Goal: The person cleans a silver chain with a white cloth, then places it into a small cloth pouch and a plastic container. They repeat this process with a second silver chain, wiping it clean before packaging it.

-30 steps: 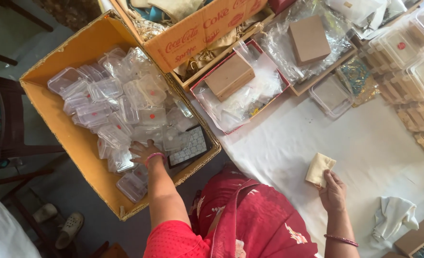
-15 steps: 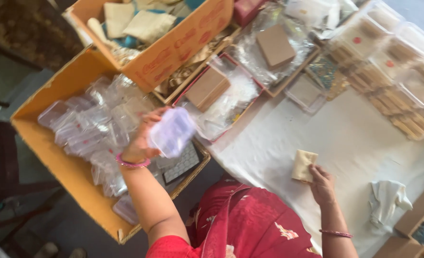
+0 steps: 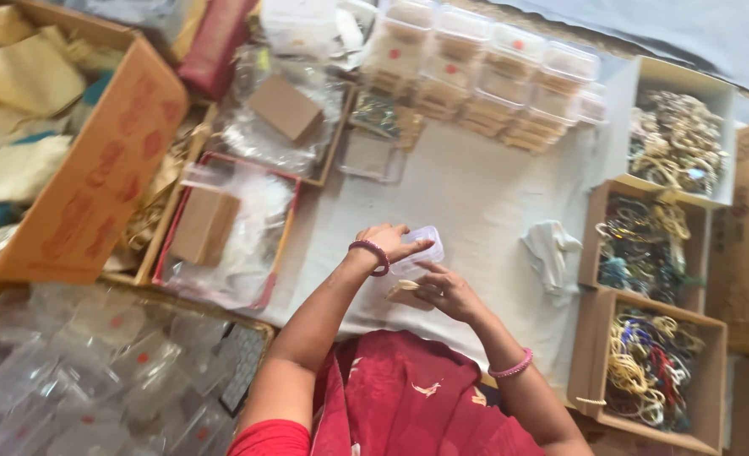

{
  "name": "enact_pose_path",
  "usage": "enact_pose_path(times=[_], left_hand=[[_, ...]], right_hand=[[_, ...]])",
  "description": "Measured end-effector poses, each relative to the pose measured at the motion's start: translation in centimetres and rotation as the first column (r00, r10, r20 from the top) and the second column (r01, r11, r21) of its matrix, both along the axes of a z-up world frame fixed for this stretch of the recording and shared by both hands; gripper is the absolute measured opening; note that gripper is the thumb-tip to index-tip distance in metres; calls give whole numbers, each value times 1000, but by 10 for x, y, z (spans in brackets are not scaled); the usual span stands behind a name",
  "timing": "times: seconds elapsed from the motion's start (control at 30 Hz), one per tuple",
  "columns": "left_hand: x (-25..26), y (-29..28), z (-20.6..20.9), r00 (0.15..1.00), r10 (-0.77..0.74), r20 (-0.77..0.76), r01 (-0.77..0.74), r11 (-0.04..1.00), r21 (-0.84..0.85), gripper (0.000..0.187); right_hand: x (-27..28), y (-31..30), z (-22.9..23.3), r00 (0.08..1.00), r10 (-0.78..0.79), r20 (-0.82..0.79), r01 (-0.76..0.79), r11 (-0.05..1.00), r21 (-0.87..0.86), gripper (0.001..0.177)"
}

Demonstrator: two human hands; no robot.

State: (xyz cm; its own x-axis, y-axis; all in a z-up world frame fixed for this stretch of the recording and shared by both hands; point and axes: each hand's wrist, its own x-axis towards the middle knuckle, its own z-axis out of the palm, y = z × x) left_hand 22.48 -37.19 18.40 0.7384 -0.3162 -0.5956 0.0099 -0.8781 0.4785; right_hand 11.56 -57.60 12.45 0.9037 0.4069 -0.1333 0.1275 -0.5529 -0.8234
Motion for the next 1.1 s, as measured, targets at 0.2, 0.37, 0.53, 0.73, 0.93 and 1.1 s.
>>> enact_pose_path(times=[0.2,0.37,0.53,0.73,0.93,1.1], left_hand=[[6,-18,-64,930,-153,335,242,940,-242,89],[7,-20,-162,902,260,343,-7,806,-592,42],[4,-30,-186,698,713,-71,-452,361,-815,26],[-8,-29,-175,723,656,217,-348,616,-707,8],[-13,-18,-157,778,621,94,-331,533,-778,14],[-11,-5,-156,867,498,-21,-292,473,-831,11]], right_hand=[[-4,-28,-14,986,-148,72,155,981,-116,21],[8,-29,-11,990,-139,17,140,988,-71,21],[14,-33,-36,997,-63,-51,56,991,-123,22],[24,-54,-72,838,-41,-545,370,776,511,21],[35,-7,-2,945,-310,107,289,941,176,16],[26,14,-10,737,-14,676,263,927,-267,13]])
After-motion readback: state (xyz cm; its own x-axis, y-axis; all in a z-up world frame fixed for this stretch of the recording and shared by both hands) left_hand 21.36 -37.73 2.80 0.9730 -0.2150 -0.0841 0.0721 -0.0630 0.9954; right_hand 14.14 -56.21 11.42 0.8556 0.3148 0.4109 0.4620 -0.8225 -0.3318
